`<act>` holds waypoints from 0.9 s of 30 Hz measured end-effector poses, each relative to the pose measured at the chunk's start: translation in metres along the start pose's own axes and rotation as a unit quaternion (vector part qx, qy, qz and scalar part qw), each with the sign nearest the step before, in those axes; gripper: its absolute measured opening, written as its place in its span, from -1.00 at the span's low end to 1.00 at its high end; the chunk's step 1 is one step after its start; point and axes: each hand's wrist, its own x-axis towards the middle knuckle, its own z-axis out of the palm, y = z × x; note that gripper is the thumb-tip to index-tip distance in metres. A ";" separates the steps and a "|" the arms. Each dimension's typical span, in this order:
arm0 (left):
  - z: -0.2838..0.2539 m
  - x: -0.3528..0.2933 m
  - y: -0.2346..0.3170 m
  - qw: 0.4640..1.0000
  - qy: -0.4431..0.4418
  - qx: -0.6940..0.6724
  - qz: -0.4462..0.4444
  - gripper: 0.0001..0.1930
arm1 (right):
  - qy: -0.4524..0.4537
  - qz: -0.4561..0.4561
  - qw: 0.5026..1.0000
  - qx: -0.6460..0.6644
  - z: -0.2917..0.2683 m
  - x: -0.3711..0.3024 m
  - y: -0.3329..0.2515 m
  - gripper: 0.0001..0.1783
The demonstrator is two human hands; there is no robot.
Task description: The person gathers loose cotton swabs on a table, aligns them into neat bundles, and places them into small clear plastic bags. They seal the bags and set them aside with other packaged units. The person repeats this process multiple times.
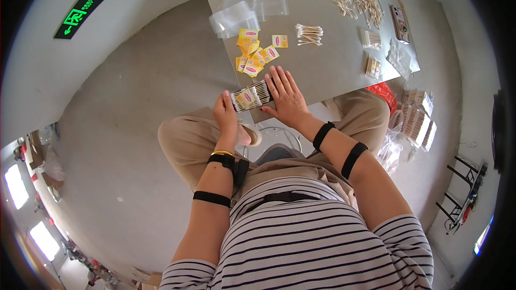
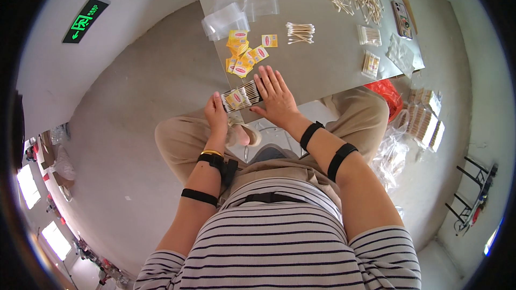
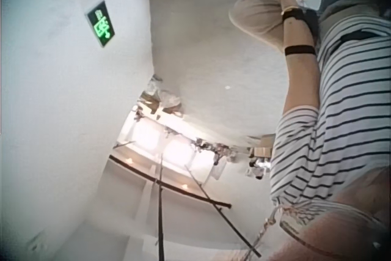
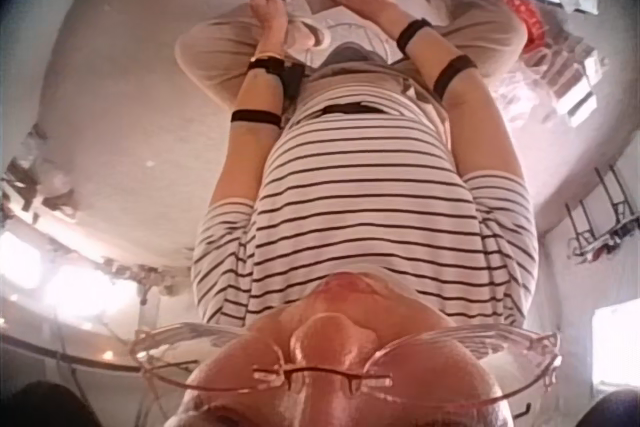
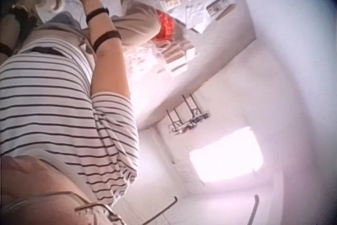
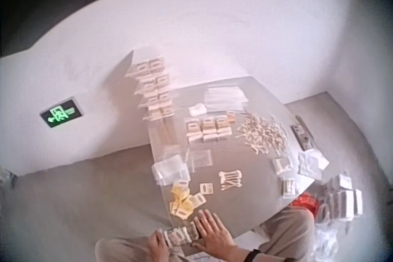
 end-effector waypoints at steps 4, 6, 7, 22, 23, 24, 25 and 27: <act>0.001 -0.001 0.004 0.998 -0.002 0.067 0.016 -0.54 | -0.016 -0.026 0.999 -0.021 0.003 0.003 0.001 0.14; 0.002 -0.002 0.005 0.996 0.000 0.086 0.020 -0.54 | -0.025 -0.022 0.999 -0.021 0.003 0.003 -0.004 0.14; 0.003 -0.002 0.008 0.996 0.005 0.088 0.025 -0.55 | -0.024 -0.024 0.999 -0.011 0.004 0.003 -0.007 0.15; 0.000 0.001 -0.004 0.996 -0.038 -0.007 -0.077 -0.51 | -0.011 -0.011 0.997 0.079 -0.001 0.006 -0.018 0.04; -0.005 0.003 -0.009 0.989 -0.057 -0.041 -0.130 -0.49 | -0.006 0.002 0.996 0.086 -0.004 0.004 -0.013 0.02; -0.006 0.005 -0.014 0.990 -0.048 -0.062 -0.121 -0.47 | -0.001 0.015 0.995 0.095 -0.008 0.002 -0.007 -0.01; -0.008 0.008 -0.011 0.990 -0.041 -0.081 -0.111 -0.45 | 0.004 0.030 0.994 0.103 -0.010 0.000 -0.002 -0.03; -0.007 0.011 -0.005 0.990 -0.031 -0.090 -0.107 -0.43 | 0.006 0.033 0.996 0.083 -0.008 -0.006 0.011 -0.05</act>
